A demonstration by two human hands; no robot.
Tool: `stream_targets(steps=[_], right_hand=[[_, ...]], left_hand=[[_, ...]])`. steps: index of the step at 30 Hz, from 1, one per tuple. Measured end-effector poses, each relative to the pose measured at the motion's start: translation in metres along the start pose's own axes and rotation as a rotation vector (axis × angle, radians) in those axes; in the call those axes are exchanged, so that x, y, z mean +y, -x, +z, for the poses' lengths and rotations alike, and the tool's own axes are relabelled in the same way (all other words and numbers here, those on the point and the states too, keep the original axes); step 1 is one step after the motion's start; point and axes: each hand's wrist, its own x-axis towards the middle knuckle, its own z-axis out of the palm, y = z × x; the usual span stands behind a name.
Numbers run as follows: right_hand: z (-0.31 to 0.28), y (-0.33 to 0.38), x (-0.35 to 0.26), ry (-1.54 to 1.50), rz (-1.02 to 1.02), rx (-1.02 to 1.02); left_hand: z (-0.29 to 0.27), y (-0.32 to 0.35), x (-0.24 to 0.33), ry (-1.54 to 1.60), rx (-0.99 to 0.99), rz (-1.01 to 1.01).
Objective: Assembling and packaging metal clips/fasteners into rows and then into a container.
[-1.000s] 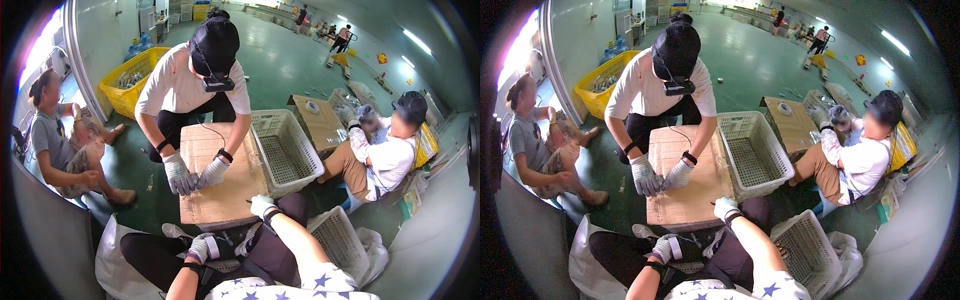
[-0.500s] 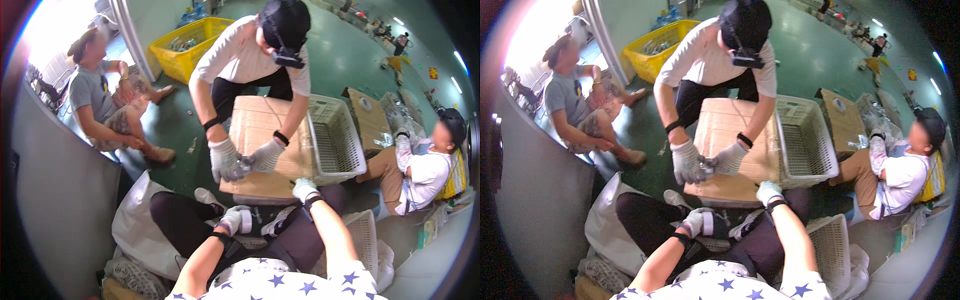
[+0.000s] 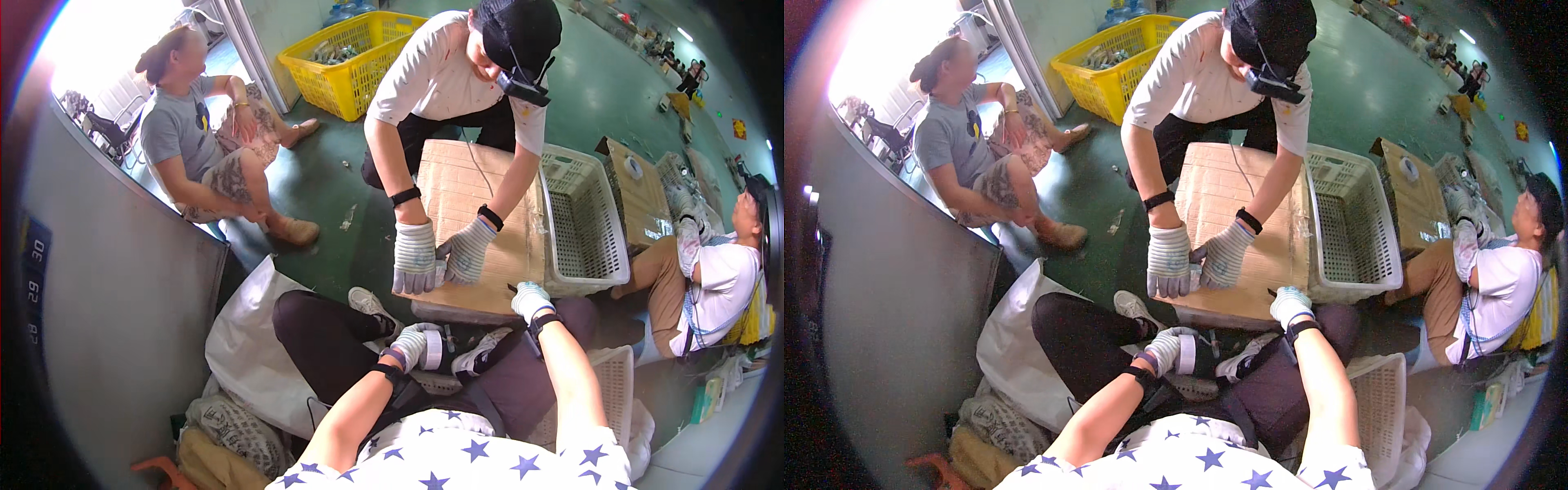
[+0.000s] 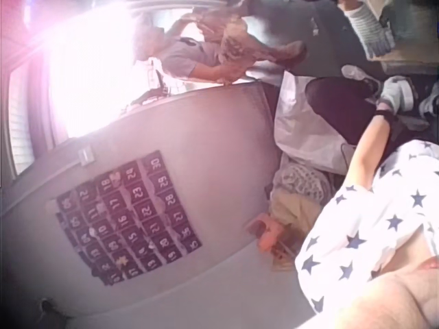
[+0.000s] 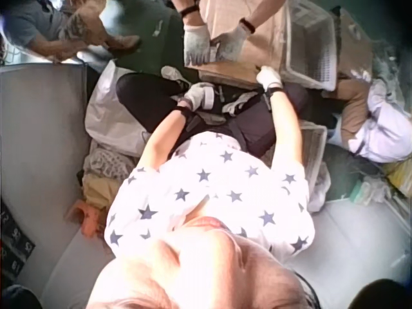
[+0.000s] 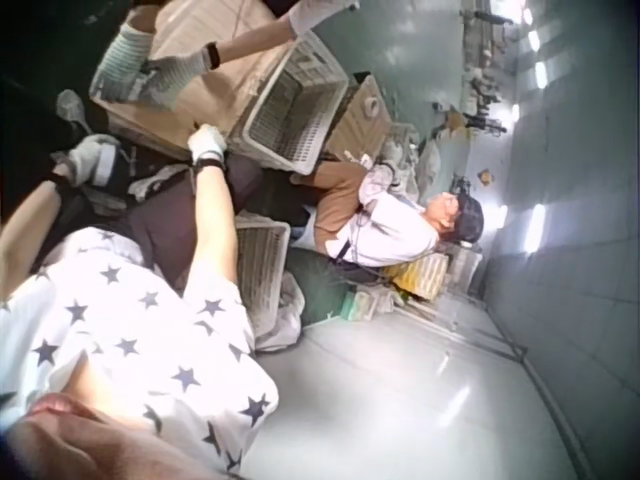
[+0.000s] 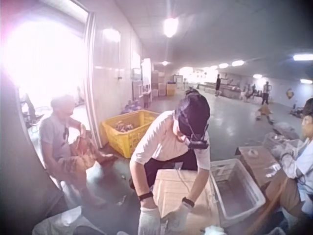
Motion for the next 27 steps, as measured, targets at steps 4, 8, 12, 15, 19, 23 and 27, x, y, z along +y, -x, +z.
stream_targets(steps=[4,8,12,15,19,23,27], right_hand=[[-0.003,0.000,-0.001,0.018,0.012,-0.003],[0.002,0.000,0.003,-0.002,-0.019,0.044],[-0.006,0.009,0.000,-0.033,-0.053,0.043],[-0.002,0.007,0.002,-0.047,-0.059,0.053],[0.000,0.010,0.003,-0.024,-0.057,0.077],[0.002,0.009,0.010,-0.033,-0.053,0.112],[0.014,0.000,0.014,-0.048,-0.069,0.151]], left_hand=[[0.007,0.002,0.011,0.031,0.028,0.039],[0.010,0.007,0.025,0.004,0.049,0.066],[0.009,0.007,0.021,0.061,0.047,0.076],[0.006,0.002,0.015,0.043,0.053,0.065],[0.007,0.000,0.011,0.082,0.043,0.030],[0.006,-0.008,0.005,0.034,0.020,0.075],[0.000,-0.007,0.004,-0.008,-0.025,0.076]])
